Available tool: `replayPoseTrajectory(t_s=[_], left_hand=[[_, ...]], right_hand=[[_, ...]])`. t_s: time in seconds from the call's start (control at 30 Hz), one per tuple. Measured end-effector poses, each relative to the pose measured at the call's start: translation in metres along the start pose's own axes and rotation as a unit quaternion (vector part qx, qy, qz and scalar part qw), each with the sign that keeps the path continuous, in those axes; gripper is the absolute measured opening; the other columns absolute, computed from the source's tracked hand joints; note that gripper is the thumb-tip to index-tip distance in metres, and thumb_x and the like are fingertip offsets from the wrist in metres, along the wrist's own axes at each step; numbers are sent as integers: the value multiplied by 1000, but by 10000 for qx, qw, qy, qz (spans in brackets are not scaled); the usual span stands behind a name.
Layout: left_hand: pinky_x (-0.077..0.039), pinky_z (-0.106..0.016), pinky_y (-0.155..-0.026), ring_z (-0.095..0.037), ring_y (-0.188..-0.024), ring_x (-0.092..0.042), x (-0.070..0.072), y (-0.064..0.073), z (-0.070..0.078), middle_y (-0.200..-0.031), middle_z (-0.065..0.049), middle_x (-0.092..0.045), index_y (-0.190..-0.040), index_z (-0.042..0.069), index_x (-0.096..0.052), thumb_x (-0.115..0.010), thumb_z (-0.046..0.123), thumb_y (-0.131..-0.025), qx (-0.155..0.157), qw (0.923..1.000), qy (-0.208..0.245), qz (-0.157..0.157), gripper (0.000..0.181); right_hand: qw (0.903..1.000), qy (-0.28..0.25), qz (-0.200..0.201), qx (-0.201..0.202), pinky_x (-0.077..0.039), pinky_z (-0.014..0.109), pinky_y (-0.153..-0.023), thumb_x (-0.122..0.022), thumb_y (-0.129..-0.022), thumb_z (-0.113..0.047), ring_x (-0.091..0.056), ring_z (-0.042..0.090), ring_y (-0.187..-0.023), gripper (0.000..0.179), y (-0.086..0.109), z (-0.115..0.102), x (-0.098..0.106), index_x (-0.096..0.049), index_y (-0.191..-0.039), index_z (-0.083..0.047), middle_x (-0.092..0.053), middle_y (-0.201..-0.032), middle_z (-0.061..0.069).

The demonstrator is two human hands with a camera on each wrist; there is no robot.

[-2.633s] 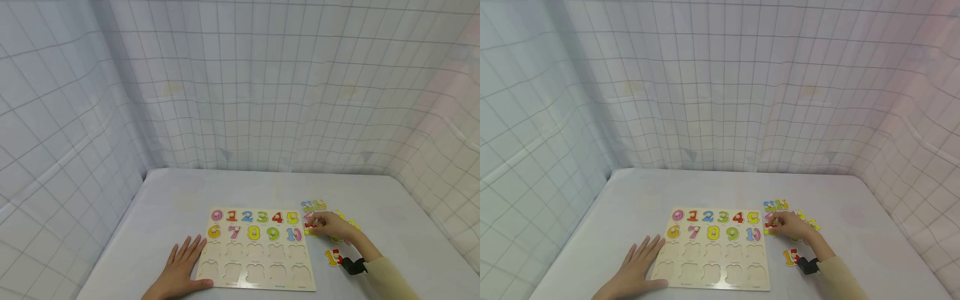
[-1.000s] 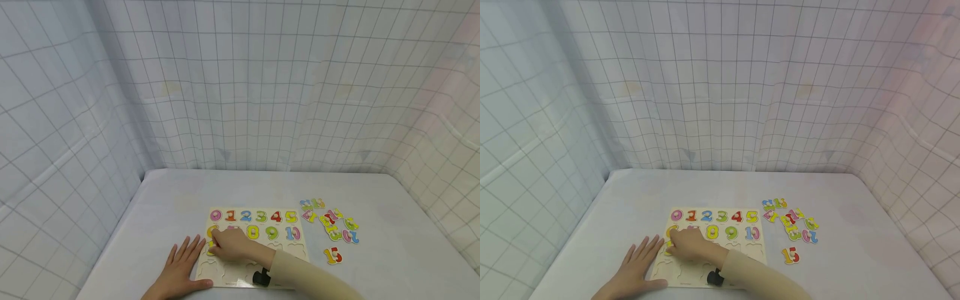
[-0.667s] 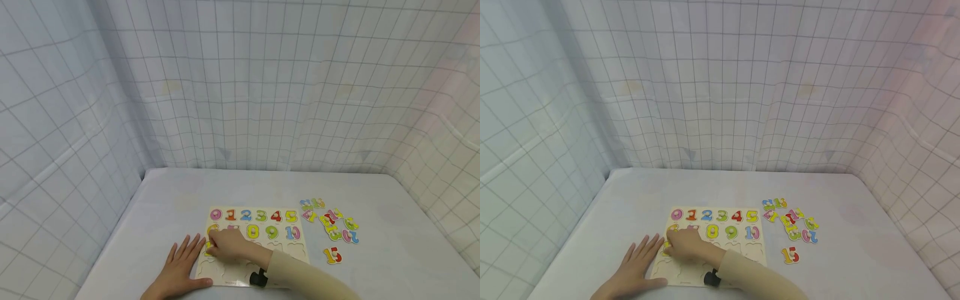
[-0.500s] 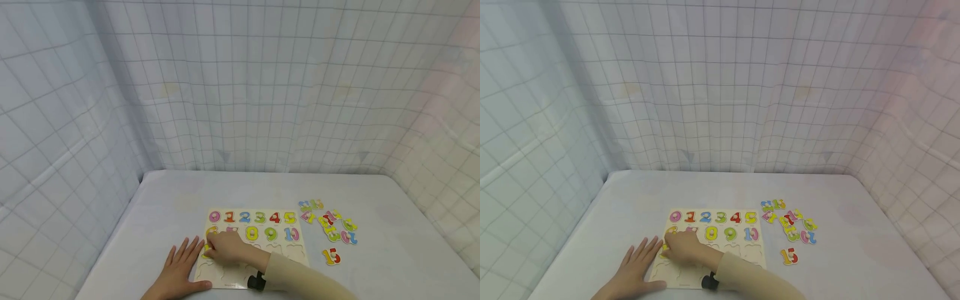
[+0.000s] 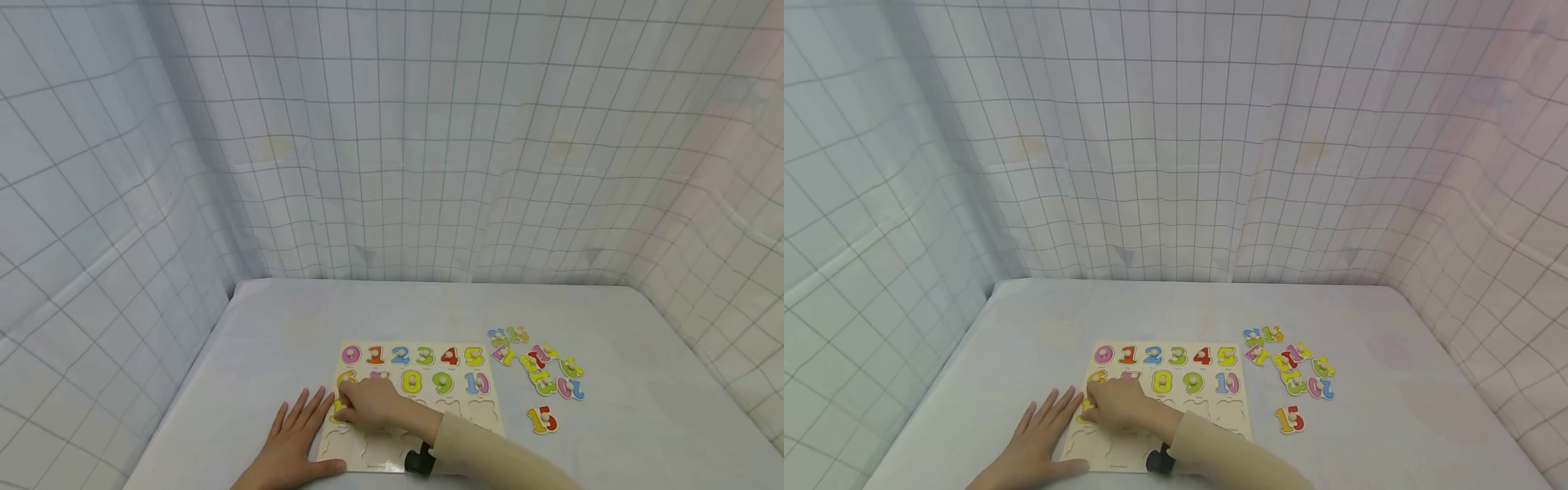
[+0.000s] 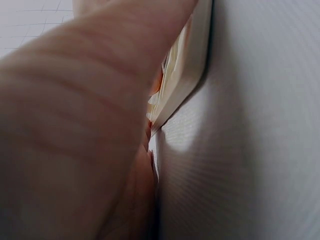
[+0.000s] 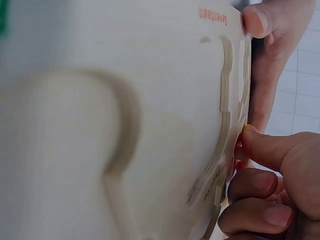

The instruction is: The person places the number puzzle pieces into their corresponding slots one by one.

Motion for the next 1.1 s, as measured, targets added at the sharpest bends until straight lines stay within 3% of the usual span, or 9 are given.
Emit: replayPoseTrajectory(t_s=[0.4, 0.6, 0.77, 0.9, 0.97, 1.1], left_hand=[[-1, -60, -107, -35, -141, -11, 1, 0, 0, -155, -8, -23, -150, 14, -30, -58, 80, -67, 19, 10000, 1, 14, 109], [0, -59, -108, -33, -142, -10, -2, 0, -2, -155, -7, -23, -150, 15, -30, -57, 81, -65, 100, 9999, 10, 9, 111], [0, -58, -108, -32, -142, -10, -3, -1, -2, -155, -7, -22, -150, 15, -29, -59, 82, -63, 127, 9999, 68, -15, 114], [0, -58, -108, -32, -142, -10, -5, -2, -3, -155, -6, -22, -151, 15, -28, -59, 82, -62, 188, 9997, 109, -97, 115], [0, -58, -108, -32, -142, -9, -5, -2, -3, -156, -6, -21, -151, 15, -27, -58, 83, -62, 231, 9996, 110, -143, 116], [-1, -58, -108, -32, -142, -9, -7, -2, -5, -155, -5, -22, -151, 16, -28, -58, 83, -62, 306, 9994, 80, -172, 116]], right_hand=[[9994, -234, -234, 77, -33, 23, -50, -63, -90, -42, -43, 4, -53, 27, 2, 5, 3, -48, -80, -23, -46, -61, -11], [9972, -670, -280, 191, -34, 22, -50, -65, -89, -40, -43, 3, -55, 20, 9, 32, 15, -54, -79, -27, -49, -62, -13], [9885, -1461, 142, 361, -33, 21, -48, -64, -91, -33, -38, 3, -51, 13, 21, 85, 48, -58, -85, -23, -45, -59, -12], [9800, -1903, 558, 152, -34, 23, -47, -63, -93, -29, -37, 6, -48, 14, 39, 143, 73, -58, -87, -17, -44, -57, -8], [9785, -1914, 735, -228, -35, 24, -46, -64, -92, -29, -39, 7, -49, 16, 51, 175, 82, -58, -87, -15, -47, -61, -5], [9723, -1677, 798, -1422, -40, 26, -45, -64, -91, -31, -46, 12, -52, 19, 73, 235, 90, -59, -94, -13, -52, -70, 0]])
Point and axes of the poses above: each hand's wrist, its own y-axis away from the middle knuckle, its own x-axis out of the back of the hand, z = x × y, the point moved 7 cm from there along -y, towards the middle knuckle
